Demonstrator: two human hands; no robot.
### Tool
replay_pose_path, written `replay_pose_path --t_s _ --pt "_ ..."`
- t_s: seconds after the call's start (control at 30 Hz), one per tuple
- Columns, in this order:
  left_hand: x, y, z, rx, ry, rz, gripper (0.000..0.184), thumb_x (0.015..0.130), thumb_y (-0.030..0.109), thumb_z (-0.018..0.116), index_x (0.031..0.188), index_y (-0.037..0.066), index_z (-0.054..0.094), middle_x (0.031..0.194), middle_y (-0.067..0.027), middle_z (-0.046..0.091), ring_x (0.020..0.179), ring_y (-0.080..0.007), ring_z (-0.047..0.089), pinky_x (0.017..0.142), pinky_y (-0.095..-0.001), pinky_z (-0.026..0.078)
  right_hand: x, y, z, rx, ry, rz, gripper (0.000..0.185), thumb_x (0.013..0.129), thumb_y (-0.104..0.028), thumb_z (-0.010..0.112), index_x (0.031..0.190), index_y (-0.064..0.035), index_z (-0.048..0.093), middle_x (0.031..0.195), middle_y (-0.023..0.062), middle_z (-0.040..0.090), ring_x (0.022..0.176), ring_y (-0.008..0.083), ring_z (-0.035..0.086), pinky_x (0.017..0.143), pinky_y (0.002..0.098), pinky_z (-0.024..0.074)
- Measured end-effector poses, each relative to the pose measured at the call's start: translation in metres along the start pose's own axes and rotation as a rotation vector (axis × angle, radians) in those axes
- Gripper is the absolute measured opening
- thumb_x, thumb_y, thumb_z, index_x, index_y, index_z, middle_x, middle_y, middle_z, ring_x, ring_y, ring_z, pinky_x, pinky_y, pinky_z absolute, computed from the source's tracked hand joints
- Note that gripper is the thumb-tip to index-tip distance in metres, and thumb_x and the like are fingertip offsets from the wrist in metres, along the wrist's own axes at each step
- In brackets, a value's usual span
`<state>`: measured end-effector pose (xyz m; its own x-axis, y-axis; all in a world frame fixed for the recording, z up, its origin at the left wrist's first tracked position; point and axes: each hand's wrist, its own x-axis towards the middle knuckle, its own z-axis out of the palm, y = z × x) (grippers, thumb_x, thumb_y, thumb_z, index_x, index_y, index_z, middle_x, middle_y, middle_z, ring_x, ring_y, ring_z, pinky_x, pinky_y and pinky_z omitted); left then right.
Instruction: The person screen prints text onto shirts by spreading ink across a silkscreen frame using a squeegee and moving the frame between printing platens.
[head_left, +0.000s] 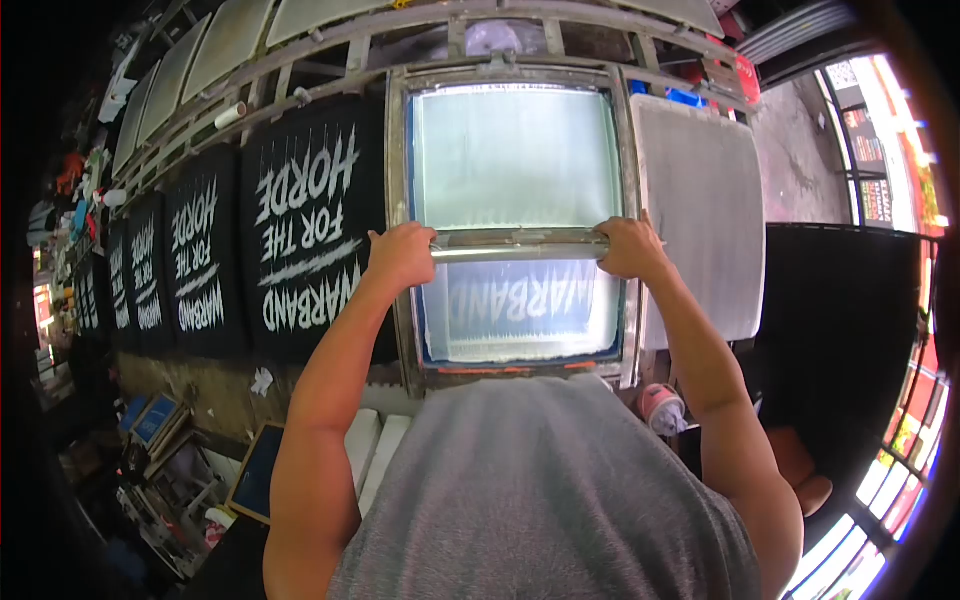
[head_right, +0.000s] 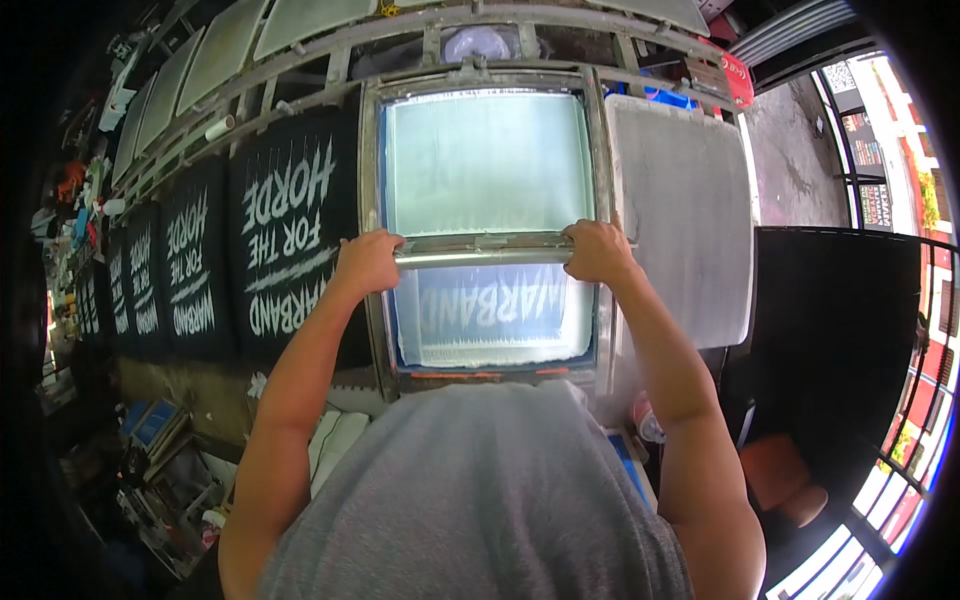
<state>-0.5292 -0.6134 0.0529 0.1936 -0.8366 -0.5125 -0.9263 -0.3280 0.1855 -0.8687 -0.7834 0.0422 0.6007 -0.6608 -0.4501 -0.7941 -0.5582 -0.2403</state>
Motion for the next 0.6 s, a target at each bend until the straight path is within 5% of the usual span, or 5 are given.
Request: replay_pose_path --t_s 0.23,0.3,0.43,0.5,0.6 --pt "-0.076 0.007 0.054 -0.003 -0.041 0.000 0.049 0.073 0.008 0.064 0.121 0.015 0.070 0.110 -0.0092 0.067 0.109 -0.0345 0.066 0.106 -0.0735 0.035 -0.079 -0.011 0.047 0.075 -0.024 -0.003 0.045 0.069 -0.014 0.070 0.114 -0.0118 0.074 0.107 0.0107 0.071 0.104 0.0335 0.066 0.102 0.0457 0.0491" --pt "-0.099 0.012 0.066 -0.032 -0.064 -0.004 0.034 0.074 0.007 0.063 0.107 0.012 0.070 0.106 -0.0104 0.065 0.109 -0.0362 0.065 0.105 -0.0777 0.032 -0.100 -0.014 0.061 0.115 -0.084 0.037 0.049 0.067 -0.021 0.077 0.115 -0.0126 0.073 0.111 0.0088 0.071 0.111 0.0325 0.065 0.120 0.0617 0.0238" --pt "-0.140 0.014 0.096 -0.058 -0.010 0.022 0.029 0.074 0.008 0.064 0.103 0.012 0.067 0.103 -0.0101 0.064 0.108 -0.0370 0.064 0.105 -0.0779 0.032 -0.141 -0.021 0.075 0.128 -0.120 0.024 0.049 0.069 -0.023 0.077 0.117 -0.0136 0.072 0.112 0.0082 0.070 0.113 0.0313 0.064 0.120 0.0639 0.0212" --pt "-0.155 0.018 0.100 -0.058 -0.041 0.023 0.033 0.074 0.010 0.066 0.106 0.013 0.068 0.105 -0.0099 0.063 0.109 -0.0374 0.063 0.106 -0.0778 0.031 -0.156 -0.029 0.073 0.091 -0.129 -0.014 0.046 0.072 -0.014 0.072 0.118 -0.0134 0.071 0.108 0.0096 0.069 0.104 0.0320 0.066 0.094 0.0417 0.0534" --pt "-0.145 0.014 0.088 -0.027 -0.188 0.021 0.036 0.074 0.012 0.068 0.110 0.014 0.069 0.105 -0.0099 0.067 0.109 -0.0365 0.064 0.108 -0.0770 0.028 -0.146 -0.029 0.059 0.044 -0.291 -0.001 0.044 0.077 -0.017 0.069 0.120 -0.0172 0.071 0.104 0.0113 0.071 0.105 0.0315 0.067 0.109 0.0482 0.0438"
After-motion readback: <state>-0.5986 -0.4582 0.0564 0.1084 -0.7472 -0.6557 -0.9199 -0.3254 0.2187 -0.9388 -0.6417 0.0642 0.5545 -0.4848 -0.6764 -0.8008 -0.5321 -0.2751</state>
